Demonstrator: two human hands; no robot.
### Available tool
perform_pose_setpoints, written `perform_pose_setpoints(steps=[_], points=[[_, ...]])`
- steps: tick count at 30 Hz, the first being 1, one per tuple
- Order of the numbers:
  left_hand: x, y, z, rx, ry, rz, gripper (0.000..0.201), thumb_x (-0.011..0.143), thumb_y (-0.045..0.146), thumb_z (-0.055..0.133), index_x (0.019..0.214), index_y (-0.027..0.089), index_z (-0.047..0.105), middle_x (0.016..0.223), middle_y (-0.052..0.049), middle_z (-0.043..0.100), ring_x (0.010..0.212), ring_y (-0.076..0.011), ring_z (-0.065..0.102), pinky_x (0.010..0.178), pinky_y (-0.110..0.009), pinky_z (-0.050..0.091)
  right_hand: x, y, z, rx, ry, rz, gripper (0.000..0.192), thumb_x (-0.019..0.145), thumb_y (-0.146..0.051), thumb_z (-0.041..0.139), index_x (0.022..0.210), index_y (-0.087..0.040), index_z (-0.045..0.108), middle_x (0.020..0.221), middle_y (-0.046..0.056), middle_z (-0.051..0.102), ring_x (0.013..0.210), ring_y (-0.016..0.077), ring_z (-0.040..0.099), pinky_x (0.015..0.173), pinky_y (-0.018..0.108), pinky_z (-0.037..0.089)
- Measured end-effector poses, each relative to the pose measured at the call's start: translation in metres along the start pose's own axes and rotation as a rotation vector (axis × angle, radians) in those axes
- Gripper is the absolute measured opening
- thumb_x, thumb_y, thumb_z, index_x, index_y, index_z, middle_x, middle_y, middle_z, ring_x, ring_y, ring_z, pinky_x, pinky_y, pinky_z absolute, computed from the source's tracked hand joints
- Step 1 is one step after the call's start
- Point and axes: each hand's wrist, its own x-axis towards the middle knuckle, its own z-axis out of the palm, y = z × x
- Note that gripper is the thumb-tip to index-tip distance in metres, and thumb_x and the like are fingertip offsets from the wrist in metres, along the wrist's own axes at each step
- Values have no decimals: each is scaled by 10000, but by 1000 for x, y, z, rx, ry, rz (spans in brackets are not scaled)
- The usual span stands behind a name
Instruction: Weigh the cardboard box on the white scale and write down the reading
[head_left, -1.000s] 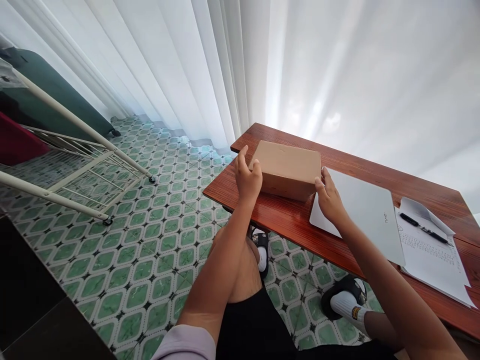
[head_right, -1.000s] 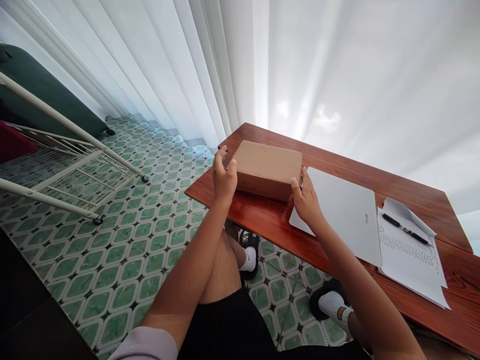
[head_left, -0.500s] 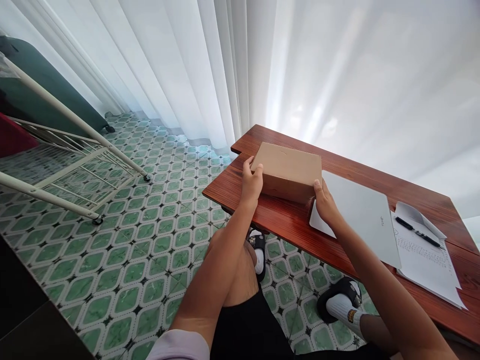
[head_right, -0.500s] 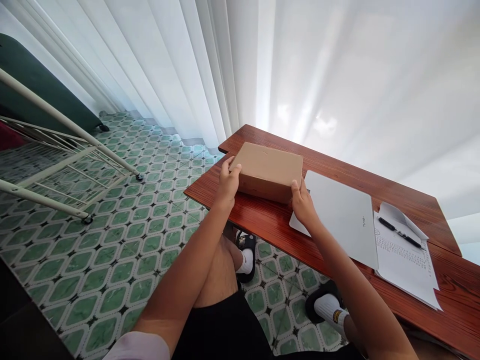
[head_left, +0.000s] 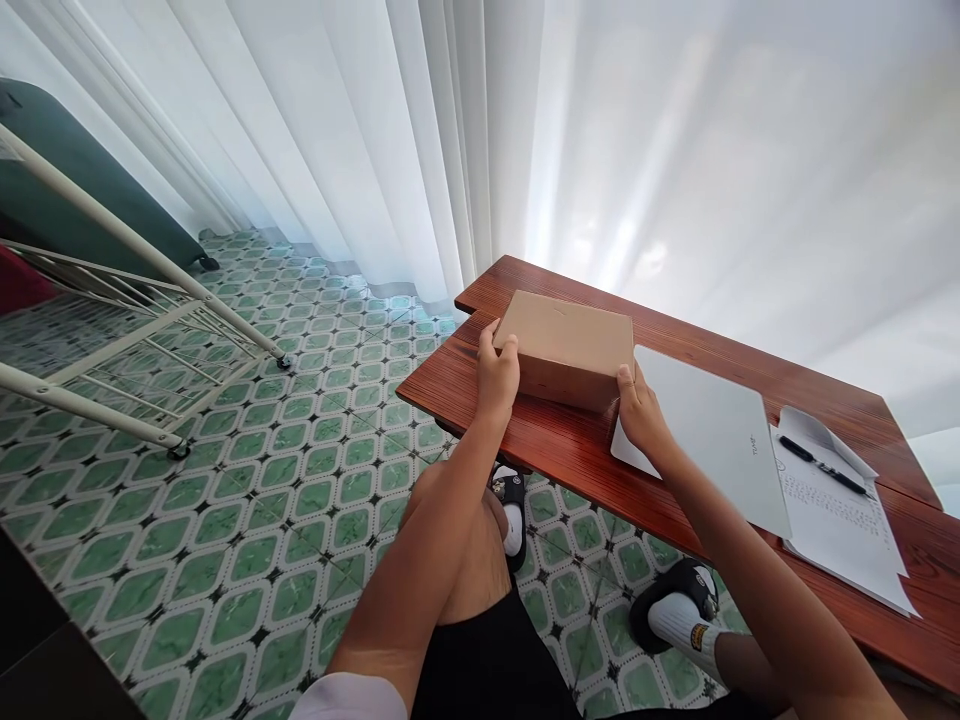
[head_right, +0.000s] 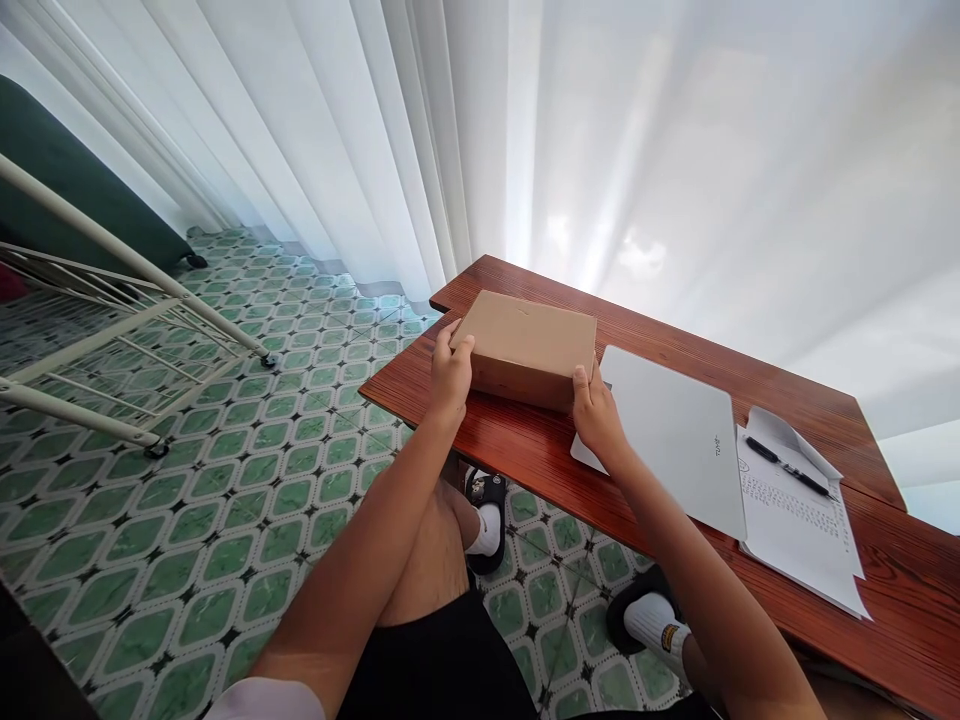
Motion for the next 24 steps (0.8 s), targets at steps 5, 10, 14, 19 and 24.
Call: perform_pose_setpoints(steps=[5, 10, 14, 19, 24], points=[[-2, 0, 3, 3, 39, 41, 486, 932, 245, 479, 1410, 174, 527, 1474, -100, 562, 1342, -283, 530, 1125, -409, 442, -3, 0, -1, -7, 19, -35, 696, 1032, -665, 230, 1575, -263, 392, 1593, 96, 460, 1478, 310, 438, 1205, 573, 382], [-7, -1, 7, -17, 107, 191, 476, 898, 263, 460, 1354, 191, 576, 1461, -106, 572, 1314, -285, 548, 1107, -424, 449, -10, -3, -4, -4, 64, -74, 769, 988, -728, 328, 1581, -241, 371, 1483, 135, 568, 1369, 332, 540, 1147, 560, 435], [-11, -3, 13, -42, 138, 285, 444, 887, 283, 443, 1297, 208, 596, 1447, -103, 577, 1303, -262, 554, 1099, -401, 456, -13, -4, -12, 25, 70, -72, 931, 873, -743, 583, 1597, -212, 334, 1331, 163, 660, 1105, 323, 676, 990, 518, 547], [-18, -4, 26, -123, 150, 391, 435, 896, 289, 436, 1307, 181, 533, 1392, -128, 584, 1254, -239, 568, 1050, -372, 472, -17, 0, -27, 13, 126, -73, 1040, 755, -635, 780, 1598, -217, 335, 1284, 158, 676, 1095, 325, 672, 979, 519, 559], [-27, -6, 40, -153, 94, 470, 380, 906, 314, 433, 1250, 182, 525, 1287, -118, 613, 1180, -228, 588, 1010, -358, 483, -24, 7, -48, 5, 198, -69, 1026, 783, -573, 771, 1623, -242, 284, 1382, 153, 630, 1150, 317, 656, 983, 515, 571]])
